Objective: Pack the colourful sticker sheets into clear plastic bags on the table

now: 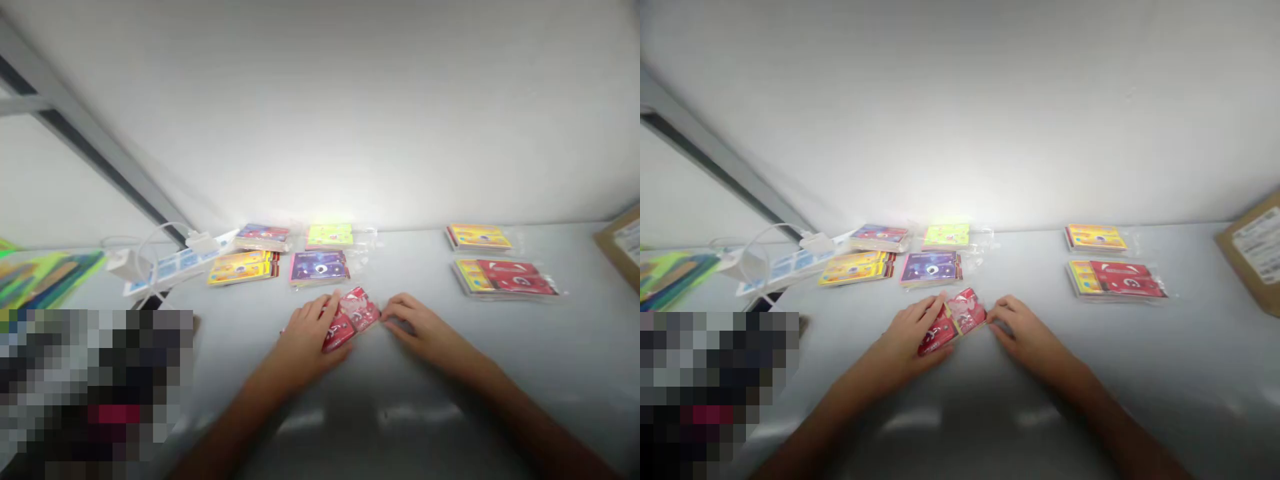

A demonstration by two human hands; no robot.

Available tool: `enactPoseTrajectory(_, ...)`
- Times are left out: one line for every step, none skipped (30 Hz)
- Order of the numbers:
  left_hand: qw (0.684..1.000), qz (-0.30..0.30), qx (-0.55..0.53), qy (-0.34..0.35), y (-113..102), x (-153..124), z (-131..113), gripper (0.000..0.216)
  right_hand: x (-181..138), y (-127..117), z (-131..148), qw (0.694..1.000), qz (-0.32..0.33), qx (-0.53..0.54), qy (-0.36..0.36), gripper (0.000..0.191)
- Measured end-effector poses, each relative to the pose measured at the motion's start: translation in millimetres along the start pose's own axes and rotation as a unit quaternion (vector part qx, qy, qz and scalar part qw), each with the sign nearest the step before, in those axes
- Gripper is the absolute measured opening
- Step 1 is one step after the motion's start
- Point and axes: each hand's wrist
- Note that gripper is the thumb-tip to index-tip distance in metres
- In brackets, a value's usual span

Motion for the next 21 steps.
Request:
enactPoseTrajectory(1.000,0.000,0.000,0.000,0.0,-0.1,0.0,0.071,0.2,-0.2,0.1,1.000,-0.002,0.000,-0.003,0.015)
enactPoseTrajectory(1.000,-0.002,-0.001,0.000,0.0,-0.3,-0.1,0.071,0.3,-0.5,0.3,1.000,-0.002,0.002,-0.005,0.015)
enactPoseTrajectory(1.000,-0.004,-0.003,0.002,-0.1,-0.6,-0.2,0.070,0.5,-0.8,0.8,1.000,-0.002,0.003,-0.005,0.015)
enactPoseTrajectory(1.000,-0.007,-0.005,0.002,-0.3,-0.8,-0.3,0.069,0.6,-1.1,1.3,1.000,-0.003,0.004,-0.005,0.015)
enactPoseTrajectory(1.000,-0.010,-0.007,0.001,-0.5,-1.0,-0.5,0.069,0.6,-1.3,1.9,1.000,-0.002,0.005,-0.004,0.015)
enactPoseTrajectory(1.000,-0.010,-0.007,0.000,-0.8,-1.1,-0.7,0.069,0.5,-1.4,2.2,1.000,0.001,0.006,-0.001,0.015)
enactPoseTrajectory(1.000,-0.008,-0.007,-0.002,-1.2,-1.1,-0.9,0.069,0.3,-1.1,2.1,1.000,0.004,0.005,0.001,0.015)
enactPoseTrajectory(1.000,-0.005,-0.005,-0.003,-1.5,-1.0,-1.2,0.069,0.0,-0.5,1.5,1.000,0.004,0.002,0.003,0.015)
enactPoseTrajectory(1.000,-0.001,-0.004,-0.004,-1.8,-0.9,-1.4,0.070,-0.4,0.5,0.4,1.000,0.000,-0.002,0.004,0.016)
enactPoseTrajectory(1.000,0.001,-0.002,-0.005,-2.1,-0.7,-1.6,0.071,-0.9,1.6,-1.1,1.000,-0.007,-0.007,0.004,0.016)
enactPoseTrajectory(1.000,0.002,-0.002,-0.003,-2.2,-0.6,-1.7,0.071,-1.3,3.0,-3.0,1.000,-0.017,-0.013,0.003,0.017)
enactPoseTrajectory(1.000,0.002,-0.003,-0.001,-2.2,-0.5,-1.7,0.071,-1.7,4.2,-4.9,0.999,-0.028,-0.017,0.001,0.018)
enactPoseTrajectory(1.000,0.000,-0.004,0.001,-2.1,-0.5,-1.6,0.071,-1.8,5.3,-6.7,0.999,-0.034,-0.020,-0.001,0.020)
enactPoseTrajectory(1.000,-0.003,-0.004,0.002,-1.8,-0.5,-1.4,0.071,-1.8,6.1,-8.1,0.999,-0.035,-0.021,-0.003,0.021)
enactPoseTrajectory(1.000,-0.005,-0.004,0.002,-1.4,-0.6,-1.1,0.070,-1.6,6.5,-9.1,0.999,-0.030,-0.018,-0.005,0.020)
enactPoseTrajectory(1.000,-0.007,-0.005,0.003,-0.9,-0.8,-0.6,0.070,-1.3,6.6,-9.6,1.000,-0.024,-0.016,-0.007,0.020)
enactPoseTrajectory(1.000,-0.009,-0.007,0.004,-0.5,-1.0,-0.2,0.069,-0.9,6.5,-9.6,1.000,-0.018,-0.014,-0.007,0.020)
enactPoseTrajectory(1.000,-0.013,-0.010,0.003,-0.2,-1.2,0.3,0.068,-0.5,6.1,-9.4,1.000,-0.017,-0.012,-0.007,0.020)
enactPoseTrajectory(1.000,-0.016,-0.014,0.004,0.0,-1.4,0.8,0.069,-0.1,5.7,-8.9,1.000,-0.018,-0.009,-0.008,0.019)
enactPoseTrajectory(1.000,-0.019,-0.019,0.006,0.1,-1.5,1.2,0.069,0.1,5.3,-8.5,1.000,-0.019,-0.006,-0.008,0.020)
enactPoseTrajectory(0.999,-0.020,-0.023,0.009,0.0,-1.6,1.6,0.069,0.1,5.0,-8.0,1.000,-0.020,-0.003,-0.008,0.020)
Point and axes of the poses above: each hand's wrist, its own x-axis towards the middle knuckle, its own y-axis out of the palm, z = x × y, and after that the axes turned 6 degrees about -y, right-handed
